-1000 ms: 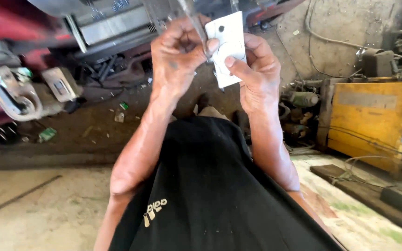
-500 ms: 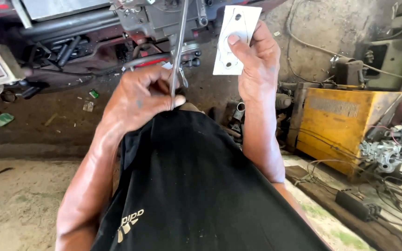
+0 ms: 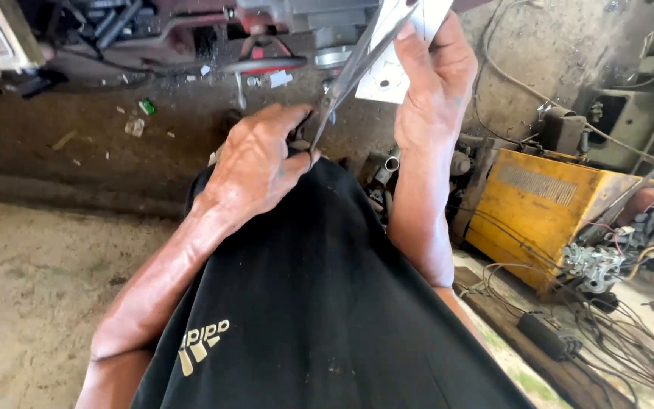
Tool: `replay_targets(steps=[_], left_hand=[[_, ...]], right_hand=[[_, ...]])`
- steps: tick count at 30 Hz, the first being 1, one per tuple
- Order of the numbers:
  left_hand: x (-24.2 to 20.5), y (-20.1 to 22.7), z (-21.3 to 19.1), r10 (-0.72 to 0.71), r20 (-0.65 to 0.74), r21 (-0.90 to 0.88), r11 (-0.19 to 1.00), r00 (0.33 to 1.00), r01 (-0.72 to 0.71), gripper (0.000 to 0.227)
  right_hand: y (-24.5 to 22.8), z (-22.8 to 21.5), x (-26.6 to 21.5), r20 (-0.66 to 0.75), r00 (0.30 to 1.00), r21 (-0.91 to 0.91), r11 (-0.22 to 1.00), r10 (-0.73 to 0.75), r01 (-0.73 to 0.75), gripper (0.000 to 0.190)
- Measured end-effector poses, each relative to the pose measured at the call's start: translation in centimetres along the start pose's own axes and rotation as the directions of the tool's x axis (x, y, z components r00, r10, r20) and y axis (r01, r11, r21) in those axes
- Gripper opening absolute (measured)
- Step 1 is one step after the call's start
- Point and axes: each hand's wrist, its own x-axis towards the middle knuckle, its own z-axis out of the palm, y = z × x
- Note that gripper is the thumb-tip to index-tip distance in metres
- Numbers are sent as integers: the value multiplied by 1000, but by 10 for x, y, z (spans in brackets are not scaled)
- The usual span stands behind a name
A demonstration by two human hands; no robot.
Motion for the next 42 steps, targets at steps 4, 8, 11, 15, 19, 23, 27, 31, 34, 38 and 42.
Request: replay_targets(steps=[4, 8, 11, 15, 19, 23, 27, 31, 34, 38, 42], left_hand=[[2, -12, -3, 152, -112, 11, 988, 982, -152, 48], [3, -20, -2, 186, -166, 49, 982, 968, -180, 54], [4, -23, -6, 187, -167, 27, 982, 968, -185, 53], [6, -24, -7, 177, -165, -5, 984, 970, -181, 56], [7, -25, -8, 132, -130, -57, 988, 983, -141, 58], [5, -23, -13, 157, -115, -140, 975, 981, -173, 52], [0, -15, -22, 95, -43, -207, 973, 995, -102, 40], [-1, -16, -23, 103, -33, -236, 966, 994, -108, 40], [-3, -16, -24, 78, -10, -243, 967, 997, -78, 42], [-6, -14, -29, 101, -4, -232, 968, 995, -99, 41], [-7, -13, -29, 78, 14, -216, 974, 997, -73, 43]], right_hand=[[6, 16, 0, 22, 999, 13, 999, 32, -33, 22], [6, 25, -3, 34, 993, 82, 990, 109, -112, 21], [10, 26, -4, 34, 991, 72, 989, 129, -131, 21], [10, 31, -3, 27, 991, 63, 989, 132, -134, 20], [6, 35, -3, 85, 989, 98, 986, 125, -133, 23], [5, 34, -4, 122, 976, 116, 974, 179, -193, 24], [4, 34, -5, 141, 976, 113, 976, 168, -185, 24], [5, 35, -8, 120, 974, 135, 969, 191, -207, 22], [7, 32, -10, 144, 973, 149, 968, 183, -204, 23], [6, 32, -12, 185, 965, 159, 963, 187, -217, 23], [8, 31, -14, 176, 967, 170, 962, 182, -212, 24]])
